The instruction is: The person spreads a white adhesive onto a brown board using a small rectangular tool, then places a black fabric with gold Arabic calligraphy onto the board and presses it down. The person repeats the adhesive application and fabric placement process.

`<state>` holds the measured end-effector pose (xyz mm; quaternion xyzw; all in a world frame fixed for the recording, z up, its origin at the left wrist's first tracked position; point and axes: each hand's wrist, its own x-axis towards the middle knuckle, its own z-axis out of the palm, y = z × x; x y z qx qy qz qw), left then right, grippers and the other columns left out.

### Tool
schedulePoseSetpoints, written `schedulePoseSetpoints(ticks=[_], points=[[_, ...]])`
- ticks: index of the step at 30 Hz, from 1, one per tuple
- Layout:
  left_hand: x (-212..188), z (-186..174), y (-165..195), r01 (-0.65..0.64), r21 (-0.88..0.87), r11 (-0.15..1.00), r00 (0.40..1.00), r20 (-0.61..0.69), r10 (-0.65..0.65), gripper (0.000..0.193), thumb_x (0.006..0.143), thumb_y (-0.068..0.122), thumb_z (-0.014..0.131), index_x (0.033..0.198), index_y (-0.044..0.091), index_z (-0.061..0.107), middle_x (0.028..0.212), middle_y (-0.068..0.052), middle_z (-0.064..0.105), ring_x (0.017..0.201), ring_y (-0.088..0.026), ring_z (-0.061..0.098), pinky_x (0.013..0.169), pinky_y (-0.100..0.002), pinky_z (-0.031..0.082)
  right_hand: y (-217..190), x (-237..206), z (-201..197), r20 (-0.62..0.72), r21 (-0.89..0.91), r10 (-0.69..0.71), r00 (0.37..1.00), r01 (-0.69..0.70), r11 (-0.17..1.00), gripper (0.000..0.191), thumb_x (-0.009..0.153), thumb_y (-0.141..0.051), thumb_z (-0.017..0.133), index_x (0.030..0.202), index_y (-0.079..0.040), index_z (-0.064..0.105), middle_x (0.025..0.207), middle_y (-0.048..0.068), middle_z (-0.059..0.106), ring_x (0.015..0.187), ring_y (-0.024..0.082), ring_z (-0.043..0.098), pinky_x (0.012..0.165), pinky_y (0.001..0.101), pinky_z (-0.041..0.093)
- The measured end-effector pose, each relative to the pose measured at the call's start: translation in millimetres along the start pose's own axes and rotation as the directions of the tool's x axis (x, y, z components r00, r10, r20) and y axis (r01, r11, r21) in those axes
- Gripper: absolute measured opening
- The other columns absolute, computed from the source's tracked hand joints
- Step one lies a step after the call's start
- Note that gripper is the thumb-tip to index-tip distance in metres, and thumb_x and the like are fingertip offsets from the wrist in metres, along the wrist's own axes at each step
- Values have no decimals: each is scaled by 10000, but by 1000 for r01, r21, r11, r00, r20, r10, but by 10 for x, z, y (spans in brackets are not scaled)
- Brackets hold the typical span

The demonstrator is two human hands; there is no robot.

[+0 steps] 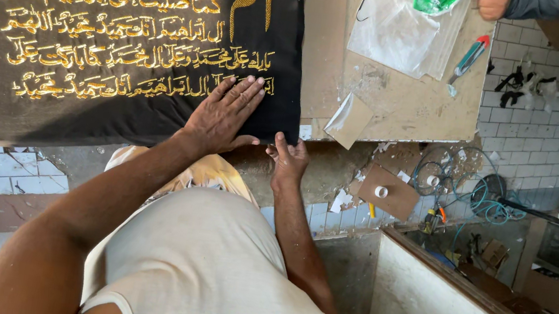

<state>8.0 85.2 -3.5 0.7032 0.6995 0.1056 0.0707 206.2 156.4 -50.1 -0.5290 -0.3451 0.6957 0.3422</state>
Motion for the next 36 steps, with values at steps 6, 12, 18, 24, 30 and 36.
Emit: schedulePoseSetpoints(ticks=[6,12,18,24,30,36], points=[[36,80,38,-5,178,984,996,85,-10,893,952,646,501,1605,68,310,1689,-96,254,1557,-238,209,1262,-464,131,114,116,-44,0,-84,-72,997,71,994,233,922,-138,815,1038,-40,639,851,40,690,695,137,679,630,290,587],[20,33,17,24,134,991,989,141,-43,900,915,606,551,1602,81,301,1690,-86,244,1554,-236,198,1260,-466,121,-9,87,-48,-90,-372,-260,961,210,904,399,885,-59,737,1228,-27,536,1067,143,646,961,234,657,809,388,570],[-65,137,-17,24,339,940,999,18,-32,749,995,486,546,1609,124,318,1698,-52,263,1562,-206,212,1269,-462,126,-292,164,299,553,-645,-533,640,734,213,486,1061,-210,616,1481,-10,476,1564,200,474,1487,335,429,1241,485,384],[-143,135,-91,74,145,987,996,38,-80,941,932,668,492,1620,57,296,1693,-100,251,1564,-236,194,1277,-450,103,-165,391,557,791,-606,-315,524,741,-290,832,1065,-605,350,1622,10,288,1712,198,249,1614,352,197,1302,563,201],[-861,-54,-448,309,114,944,950,11,-312,1069,917,814,380,1605,-2,314,1692,-164,254,1573,-280,191,1276,-454,116,-122,431,516,794,-608,-241,558,721,-332,891,1064,-653,321,1621,40,261,1714,211,213,1607,366,168,1299,570,144],[-1680,-69,-974,174,470,865,972,57,-227,883,1017,766,339,1631,133,375,1716,-62,281,1581,-201,259,1314,-424,175,-155,385,571,790,-611,-216,573,715,-339,875,1073,-639,346,1628,29,247,1722,202,197,1612,375,162,1297,589,137]])
